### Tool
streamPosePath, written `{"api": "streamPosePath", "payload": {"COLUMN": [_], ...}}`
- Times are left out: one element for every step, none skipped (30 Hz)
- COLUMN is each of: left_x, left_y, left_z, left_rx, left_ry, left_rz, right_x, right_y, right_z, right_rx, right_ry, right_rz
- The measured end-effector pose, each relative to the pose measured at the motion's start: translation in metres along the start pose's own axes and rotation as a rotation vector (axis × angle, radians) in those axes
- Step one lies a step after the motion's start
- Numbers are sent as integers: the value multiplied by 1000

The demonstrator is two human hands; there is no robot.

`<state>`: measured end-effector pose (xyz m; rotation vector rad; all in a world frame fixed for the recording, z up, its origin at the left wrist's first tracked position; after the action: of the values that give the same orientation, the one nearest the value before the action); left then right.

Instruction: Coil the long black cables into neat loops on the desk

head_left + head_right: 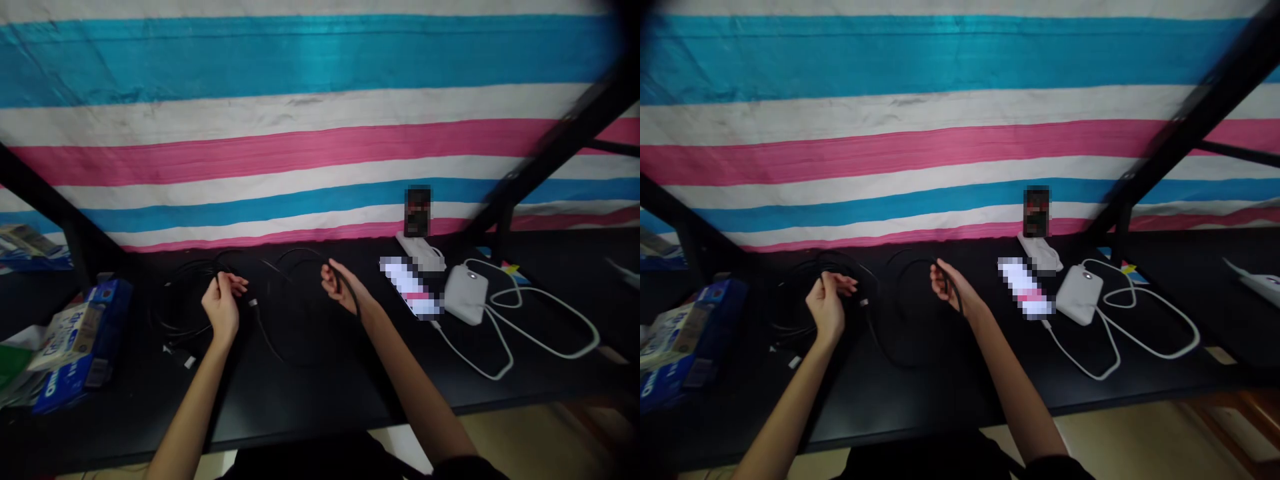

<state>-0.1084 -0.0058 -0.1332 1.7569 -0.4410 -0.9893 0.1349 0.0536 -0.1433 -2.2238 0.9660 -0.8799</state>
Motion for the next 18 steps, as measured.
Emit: {"api": "streamPosePath", "payload": {"left_x": [-3,-5,-7,-8,-8,-8,-7,-7,-5,-3,-1,2,6,10,13,17,20,22], "left_y": [2,3,4,4,4,3,3,2,1,0,-1,-1,-2,-2,-3,-4,-5,-6], "left_z": [5,8,11,13,13,13,11,8,4,0,-4,-9,-13,-16,-19,-22,-24,-26], "left_rx": [0,2,6,10,14,15,12,4,-9,-27,-49,-73,-100,-129,-157,-185,-205,-214], "left_ry": [42,76,97,107,104,86,50,-5,-75,-154,-233,-302,-357,-394,-414,-421,-418,-408], "left_rz": [-27,-45,-55,-58,-55,-47,-34,-15,7,28,45,56,61,61,58,55,52,51], "right_x": [1,2,3,4,5,5,5,5,5,5,4,4,4,4,4,3,2,1], "right_y": [-8,-14,-20,-24,-26,-28,-29,-29,-29,-30,-29,-29,-29,-27,-25,-23,-19,-14], "right_z": [6,12,18,23,27,31,34,36,37,37,37,35,32,28,23,18,12,5], "right_rx": [-3,11,40,78,116,146,166,178,188,196,203,212,223,235,248,265,290,319], "right_ry": [57,126,200,270,327,368,394,413,425,430,426,412,389,358,320,275,226,171], "right_rz": [76,153,226,292,350,399,436,465,487,505,515,521,529,536,540,535,520,495]}}
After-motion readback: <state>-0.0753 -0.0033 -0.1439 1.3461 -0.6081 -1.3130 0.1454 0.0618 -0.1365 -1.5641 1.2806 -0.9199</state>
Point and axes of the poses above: each hand's wrist, its own x-axis away from the middle knuckle, its own z-axis out of the back of the hand, y = z × x, the point moved 4 cm from there along -x, towards the middle knuckle, and after that the axes turned 6 degrees about -z, right-handed, at the moved point
